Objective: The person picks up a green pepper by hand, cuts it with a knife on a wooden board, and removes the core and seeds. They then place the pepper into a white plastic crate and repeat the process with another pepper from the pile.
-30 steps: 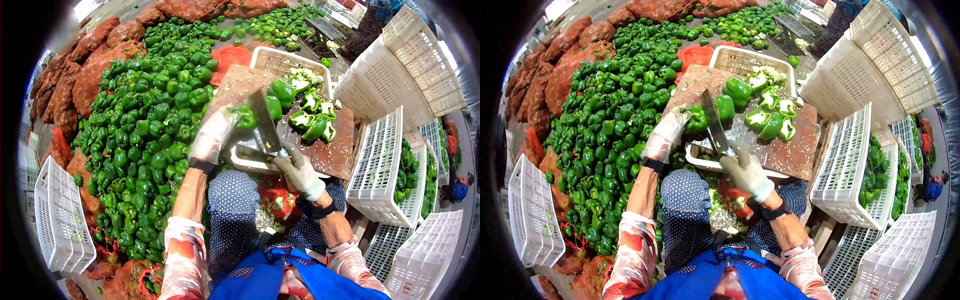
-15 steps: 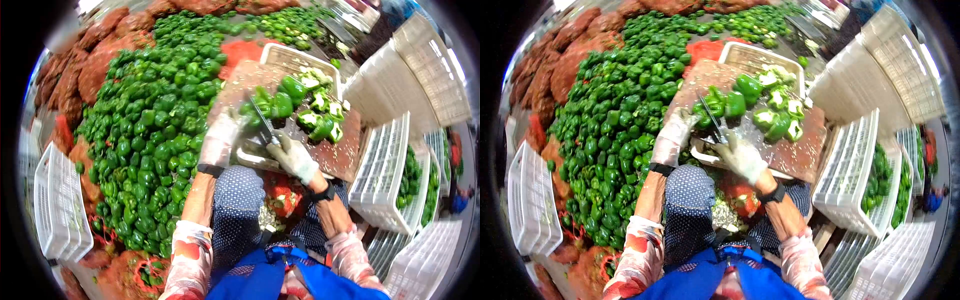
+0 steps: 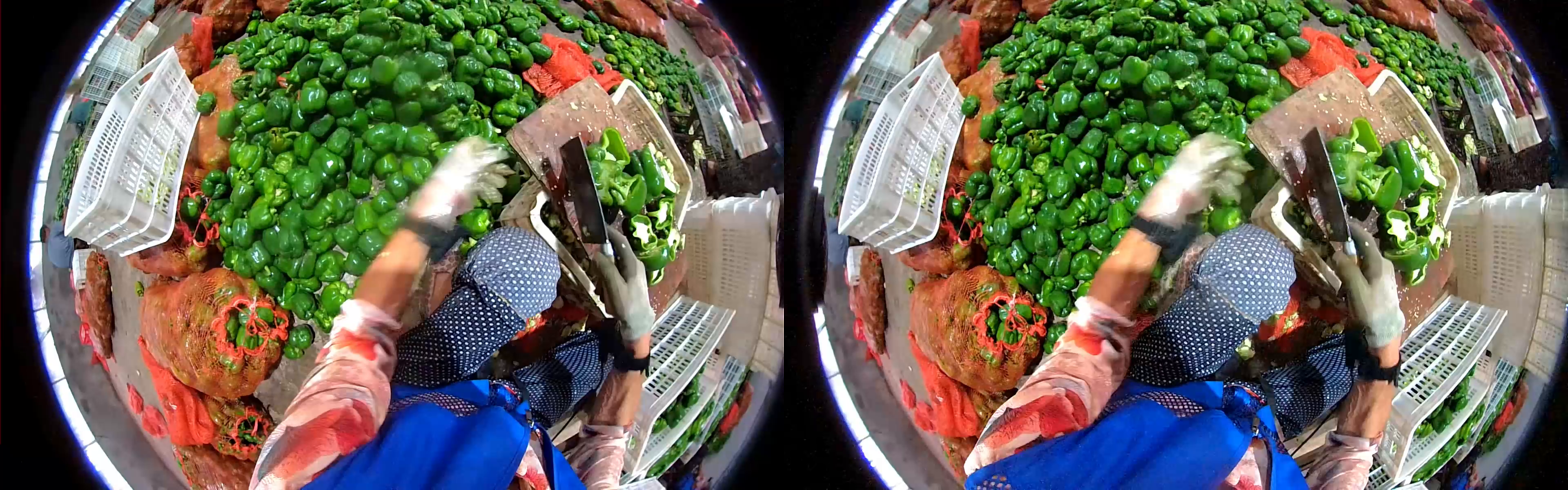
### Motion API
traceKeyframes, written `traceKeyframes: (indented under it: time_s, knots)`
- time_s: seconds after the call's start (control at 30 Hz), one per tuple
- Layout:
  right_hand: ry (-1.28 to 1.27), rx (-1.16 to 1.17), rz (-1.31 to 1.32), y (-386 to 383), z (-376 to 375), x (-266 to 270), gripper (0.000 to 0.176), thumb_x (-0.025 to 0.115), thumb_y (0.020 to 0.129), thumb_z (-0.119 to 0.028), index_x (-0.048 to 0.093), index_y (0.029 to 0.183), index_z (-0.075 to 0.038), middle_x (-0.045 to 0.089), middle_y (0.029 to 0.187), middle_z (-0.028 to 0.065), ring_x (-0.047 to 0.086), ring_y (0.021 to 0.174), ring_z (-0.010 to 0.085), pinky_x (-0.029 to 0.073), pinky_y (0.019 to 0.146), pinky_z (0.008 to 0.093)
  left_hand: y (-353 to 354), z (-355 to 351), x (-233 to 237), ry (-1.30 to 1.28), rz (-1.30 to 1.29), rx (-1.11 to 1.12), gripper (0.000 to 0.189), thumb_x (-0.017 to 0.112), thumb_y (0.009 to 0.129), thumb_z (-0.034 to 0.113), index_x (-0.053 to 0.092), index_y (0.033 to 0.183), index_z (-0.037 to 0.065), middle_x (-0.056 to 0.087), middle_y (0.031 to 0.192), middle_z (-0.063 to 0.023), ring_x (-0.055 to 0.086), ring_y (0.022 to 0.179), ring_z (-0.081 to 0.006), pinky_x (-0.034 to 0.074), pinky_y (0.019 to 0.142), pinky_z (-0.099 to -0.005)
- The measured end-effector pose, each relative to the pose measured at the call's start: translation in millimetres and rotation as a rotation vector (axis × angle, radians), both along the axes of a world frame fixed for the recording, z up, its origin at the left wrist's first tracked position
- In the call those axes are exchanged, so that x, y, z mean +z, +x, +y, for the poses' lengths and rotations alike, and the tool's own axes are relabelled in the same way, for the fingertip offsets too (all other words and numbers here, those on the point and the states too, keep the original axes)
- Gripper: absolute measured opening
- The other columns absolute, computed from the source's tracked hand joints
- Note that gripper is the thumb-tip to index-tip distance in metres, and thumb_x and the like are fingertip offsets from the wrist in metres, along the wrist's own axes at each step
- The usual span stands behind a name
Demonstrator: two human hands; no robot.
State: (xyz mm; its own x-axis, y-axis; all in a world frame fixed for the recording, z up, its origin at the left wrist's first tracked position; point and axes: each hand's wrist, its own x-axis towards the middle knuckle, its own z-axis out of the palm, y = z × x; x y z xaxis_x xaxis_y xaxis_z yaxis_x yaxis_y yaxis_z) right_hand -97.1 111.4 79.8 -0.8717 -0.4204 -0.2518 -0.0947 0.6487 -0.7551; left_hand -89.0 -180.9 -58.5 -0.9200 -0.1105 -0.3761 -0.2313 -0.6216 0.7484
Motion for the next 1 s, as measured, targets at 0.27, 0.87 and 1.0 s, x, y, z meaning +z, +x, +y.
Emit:
traceKeyframes:
  time_s: [0.27,0.87,1.0]
  knots:
    - [-0.128,-0.147,-0.08,-31.4,-7.6,-34.1,0.041,0.058,0.095,-0.013,0.051,0.133,0.002,0.064,0.113,0.0086,0.058,0.099,0.0137,0.047,0.087,0.0274,135.3,-235.8,-100.2,-1.26,-0.454,0.173,0.042,0.069,0.082,0.027,0.063,0.113,0.0,0.069,0.099,-0.0193,0.066,0.093,-0.0283,0.051,0.087,-0.036]
    - [-0.253,-0.173,-0.172,-36.3,2.9,-41.5,0.045,0.056,0.094,-0.013,0.048,0.136,0.002,0.062,0.115,0.0085,0.056,0.102,0.0137,0.046,0.091,0.0275,95.2,-230.8,-99.8,-0.584,-0.152,0.176,0.062,0.058,0.089,0.017,0.037,0.146,0.004,0.059,0.128,-0.0106,0.057,0.113,-0.0212,0.038,0.105,-0.0319]
    - [0.013,-0.17,-0.189,-34.2,-3.4,-26.1,0.047,0.059,0.095,-0.019,0.048,0.137,-0.001,0.066,0.113,0.0152,0.064,0.095,0.0175,0.052,0.083,0.0309,58.1,-148.6,-14.9,-0.622,0.232,-0.05,0.066,0.062,0.087,0.026,0.039,0.145,0.003,0.051,0.139,-0.0096,0.051,0.123,-0.0202,0.043,0.102,-0.0338]
